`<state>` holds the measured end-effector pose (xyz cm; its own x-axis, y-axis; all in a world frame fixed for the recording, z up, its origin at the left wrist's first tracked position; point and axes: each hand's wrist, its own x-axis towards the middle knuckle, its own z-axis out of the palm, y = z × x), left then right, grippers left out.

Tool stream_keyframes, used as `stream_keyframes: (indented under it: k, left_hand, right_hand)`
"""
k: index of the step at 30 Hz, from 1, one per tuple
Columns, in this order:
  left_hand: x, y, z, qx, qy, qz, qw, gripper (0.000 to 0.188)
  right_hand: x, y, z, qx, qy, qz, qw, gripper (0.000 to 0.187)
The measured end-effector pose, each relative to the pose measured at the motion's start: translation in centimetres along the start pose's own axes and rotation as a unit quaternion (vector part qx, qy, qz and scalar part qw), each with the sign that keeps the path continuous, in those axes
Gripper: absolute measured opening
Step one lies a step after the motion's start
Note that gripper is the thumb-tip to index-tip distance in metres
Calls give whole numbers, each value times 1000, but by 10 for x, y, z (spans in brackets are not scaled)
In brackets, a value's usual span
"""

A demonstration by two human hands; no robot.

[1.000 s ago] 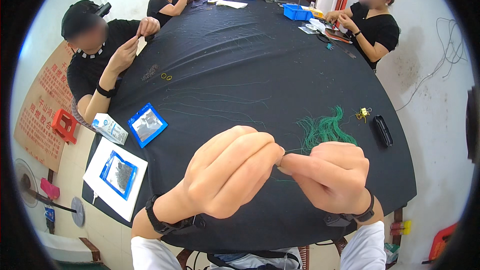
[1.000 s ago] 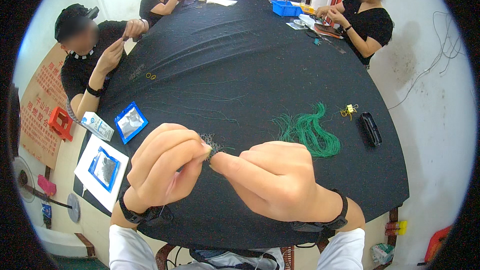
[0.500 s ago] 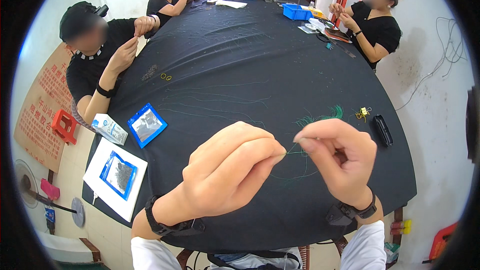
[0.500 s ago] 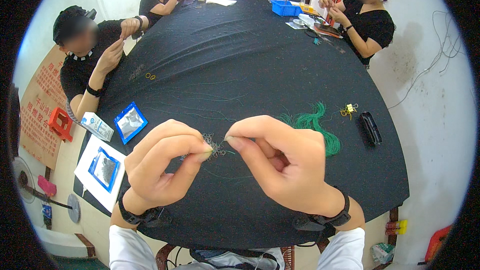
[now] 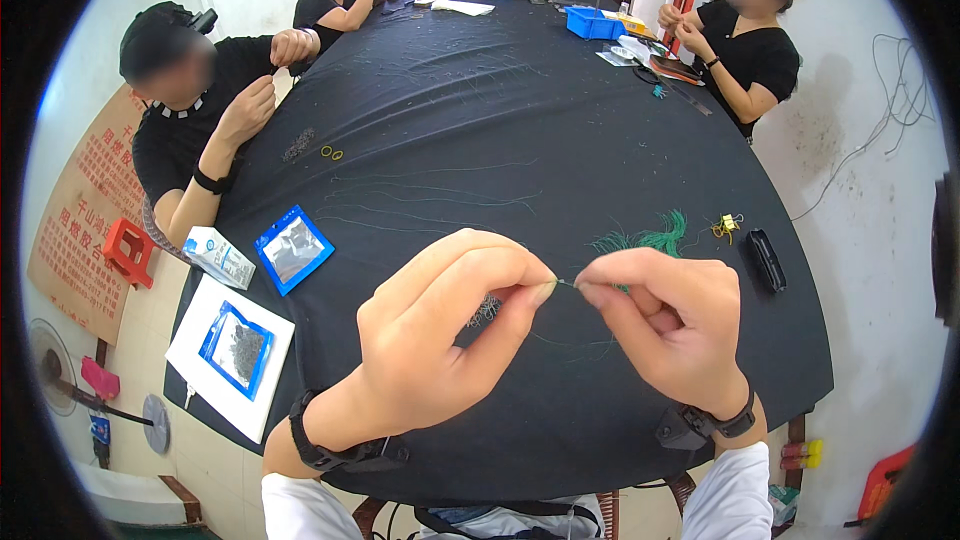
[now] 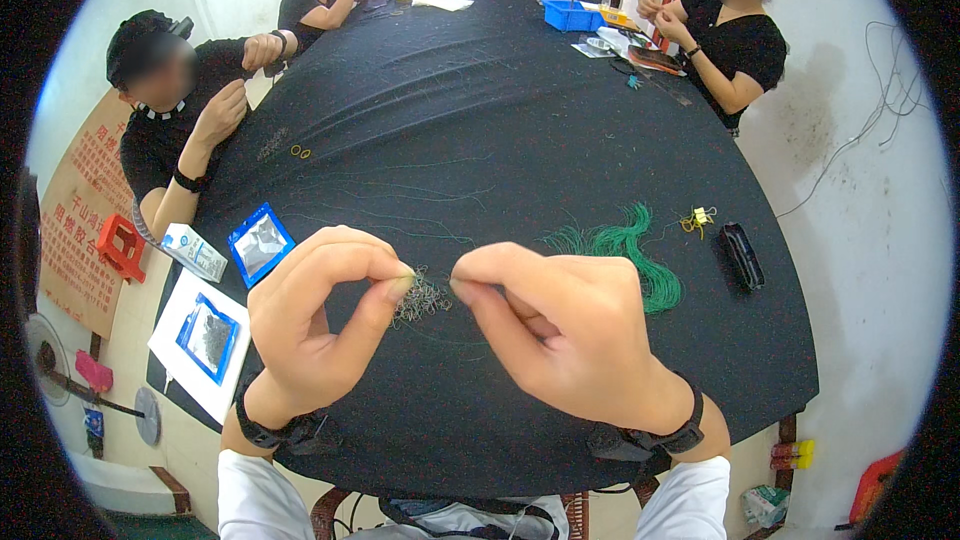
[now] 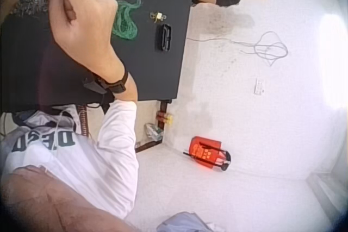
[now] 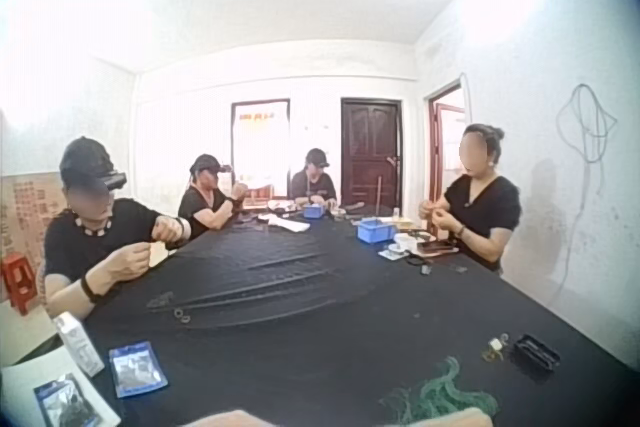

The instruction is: The person ties thin green strands to small metal hooks by hand at a table, repeating the process with multiple hooks.

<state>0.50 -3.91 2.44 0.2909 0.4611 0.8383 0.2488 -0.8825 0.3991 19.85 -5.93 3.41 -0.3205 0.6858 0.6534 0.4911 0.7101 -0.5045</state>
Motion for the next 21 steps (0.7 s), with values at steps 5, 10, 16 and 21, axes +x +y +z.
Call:
stream_keyframes:
  k: [5, 10, 16, 21]
  left_hand:
    - [2, 3, -1, -50, -32, -39, 997, 11]
    - [1, 1, 0, -11, -10, -16, 1000, 12]
    - [1, 1, 3, 1, -3, -1, 1000, 12]
    - [0, 1, 0, -21, -14, -30, 999, 11]
  right_hand:
    - [0, -1, 0, -33, 70, 11, 997, 12]
    - [-2, -10, -8, -1, 39, 20, 999, 13]
    - [-3, -1, 0, -20, 36, -2, 999, 13]
    - [-1, -2, 1, -18, 36, -22, 999, 13]
